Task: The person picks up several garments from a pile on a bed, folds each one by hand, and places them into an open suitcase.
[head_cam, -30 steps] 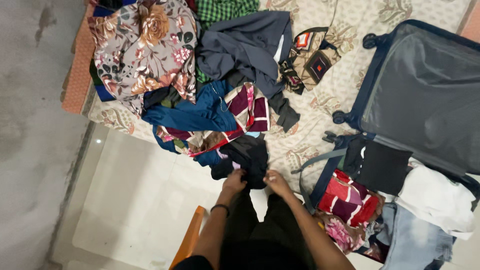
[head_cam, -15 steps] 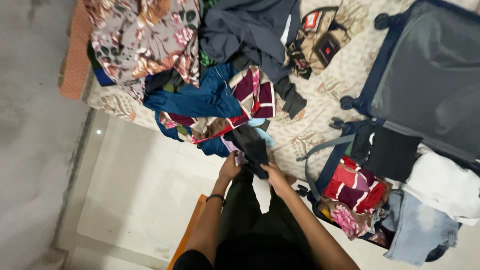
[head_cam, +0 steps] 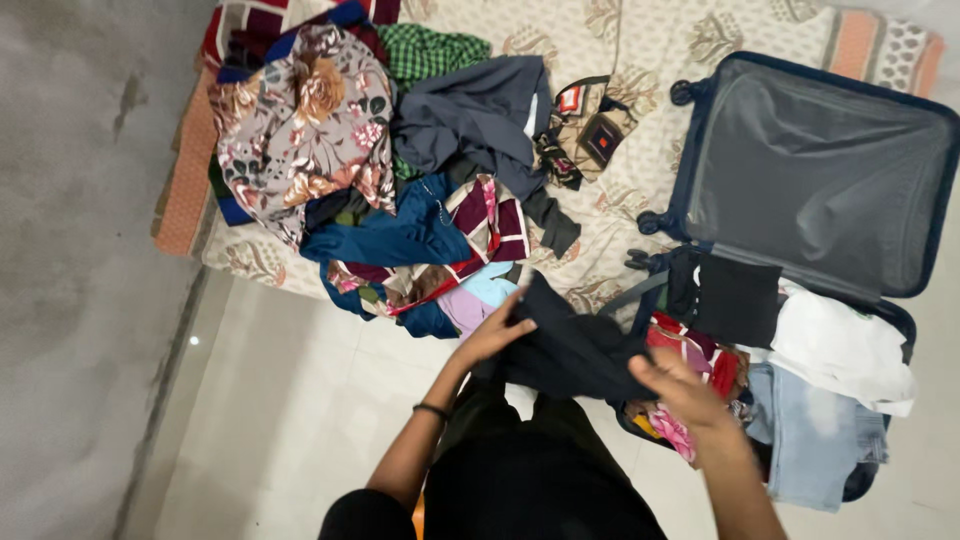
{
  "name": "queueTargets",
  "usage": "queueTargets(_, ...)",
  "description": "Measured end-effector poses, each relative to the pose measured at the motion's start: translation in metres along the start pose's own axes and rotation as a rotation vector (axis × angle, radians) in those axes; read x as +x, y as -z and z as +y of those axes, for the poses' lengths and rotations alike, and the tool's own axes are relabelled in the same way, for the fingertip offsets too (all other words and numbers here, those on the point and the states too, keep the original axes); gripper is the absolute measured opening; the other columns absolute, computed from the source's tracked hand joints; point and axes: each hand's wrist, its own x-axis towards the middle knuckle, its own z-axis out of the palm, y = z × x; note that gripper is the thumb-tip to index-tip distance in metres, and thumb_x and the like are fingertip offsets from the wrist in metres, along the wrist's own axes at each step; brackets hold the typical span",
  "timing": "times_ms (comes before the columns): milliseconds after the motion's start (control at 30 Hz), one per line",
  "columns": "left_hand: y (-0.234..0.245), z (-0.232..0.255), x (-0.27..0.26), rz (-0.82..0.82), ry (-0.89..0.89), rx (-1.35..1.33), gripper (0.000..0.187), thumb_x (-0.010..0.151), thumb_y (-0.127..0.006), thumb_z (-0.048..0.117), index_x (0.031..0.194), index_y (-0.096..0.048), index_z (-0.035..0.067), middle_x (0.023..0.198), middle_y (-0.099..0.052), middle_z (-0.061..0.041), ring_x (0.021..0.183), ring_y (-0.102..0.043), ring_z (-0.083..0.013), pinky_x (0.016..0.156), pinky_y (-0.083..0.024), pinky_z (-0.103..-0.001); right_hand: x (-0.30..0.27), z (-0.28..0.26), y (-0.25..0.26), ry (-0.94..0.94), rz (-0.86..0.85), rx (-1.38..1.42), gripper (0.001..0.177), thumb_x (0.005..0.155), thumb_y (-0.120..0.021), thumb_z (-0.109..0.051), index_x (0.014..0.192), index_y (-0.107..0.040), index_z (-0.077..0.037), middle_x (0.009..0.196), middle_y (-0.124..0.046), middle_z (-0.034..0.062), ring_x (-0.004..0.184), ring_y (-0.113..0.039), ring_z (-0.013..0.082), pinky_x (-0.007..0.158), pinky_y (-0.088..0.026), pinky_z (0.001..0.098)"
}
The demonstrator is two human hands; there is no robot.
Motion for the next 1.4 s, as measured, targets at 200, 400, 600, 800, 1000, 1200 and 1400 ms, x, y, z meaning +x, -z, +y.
queueTargets(200,0.029,0.136,0.048,-0.148,-0.159,-0.292,0.065,0.098,-0.067,0.020,0.157,-0.046,0.004,0.140,-0.057,-0.014,0.125,-0.058,-0.0245,0.110,-0.044,-0.036,-0.048,-0.135,0.015,0.540,0.256,0.064,0.048,0.100,-0.067,-0.034,0.127,-0.063,0.005,0.123,-0.068,0.0107,0.116,-0.063,0.0202,0.107,-0.049,0.0336)
queueTargets(400,0.058,0.291,0.086,-0.140,-0.578,-0.370,0.061,0.098,-0.069,-0.002,0.155,-0.047,0.001,0.161,-0.049,-0.009,0.152,-0.044,-0.0170,0.129,-0.032,-0.033,-0.070,-0.258,-0.013,0.942,0.378,0.164,0.046,0.103,-0.068,-0.031,0.132,-0.057,0.004,0.138,-0.061,0.0145,0.133,-0.060,0.0270,0.123,-0.047,0.0383)
queueTargets(600,0.059,0.309,0.068,-0.135,-0.648,-0.330,0.065,0.097,-0.071,-0.004,0.156,-0.045,0.004,0.144,-0.061,-0.012,0.136,-0.058,-0.0215,0.120,-0.042,-0.037,-0.059,-0.223,0.016,0.965,0.215,0.378,0.069,0.086,-0.076,-0.031,0.144,-0.054,-0.002,0.146,-0.057,0.0119,0.142,-0.055,0.0284,0.130,-0.039,0.0464)
queueTargets(800,0.064,0.132,0.091,-0.201,0.110,0.369,0.055,0.096,-0.055,0.050,0.128,-0.062,0.006,0.090,-0.074,-0.010,0.092,-0.068,-0.0175,0.086,-0.050,-0.033,0.034,-0.048,0.083,0.292,0.618,0.527,0.063,0.072,-0.078,-0.004,0.129,-0.055,-0.014,0.123,-0.067,0.0106,0.112,-0.067,0.0250,0.101,-0.053,0.0476)
queueTargets(1000,0.014,-0.054,0.069,-0.474,0.358,0.647,0.086,0.088,-0.060,0.076,0.101,-0.082,-0.006,0.080,-0.075,-0.014,0.072,-0.070,-0.0221,0.070,-0.055,-0.039,0.084,0.069,0.096,0.190,0.142,0.318,0.053,0.075,-0.080,0.006,0.124,-0.060,0.011,0.115,-0.068,0.0170,0.108,-0.065,0.0268,0.099,-0.050,0.0394)
queueTargets(1200,-0.046,-0.056,0.056,-0.538,0.133,0.248,0.103,0.089,-0.079,0.066,0.155,-0.042,-0.002,0.148,-0.050,-0.023,0.130,-0.049,-0.0245,0.106,-0.040,-0.039,0.069,0.105,0.098,0.091,0.006,0.600,0.049,0.067,-0.071,0.008,0.116,-0.063,0.006,0.107,-0.070,0.0168,0.103,-0.067,0.0298,0.098,-0.048,0.0442)
queueTargets(1400,-0.103,-0.046,0.086,-0.437,0.277,-0.123,0.084,0.084,-0.082,0.031,0.156,-0.042,0.019,0.138,-0.057,-0.013,0.126,-0.055,-0.0172,0.105,-0.047,-0.033,0.042,0.080,0.102,0.189,-0.271,0.912,0.057,0.070,-0.073,-0.003,0.123,-0.061,0.015,0.121,-0.069,0.0245,0.114,-0.066,0.0377,0.107,-0.046,0.0502)
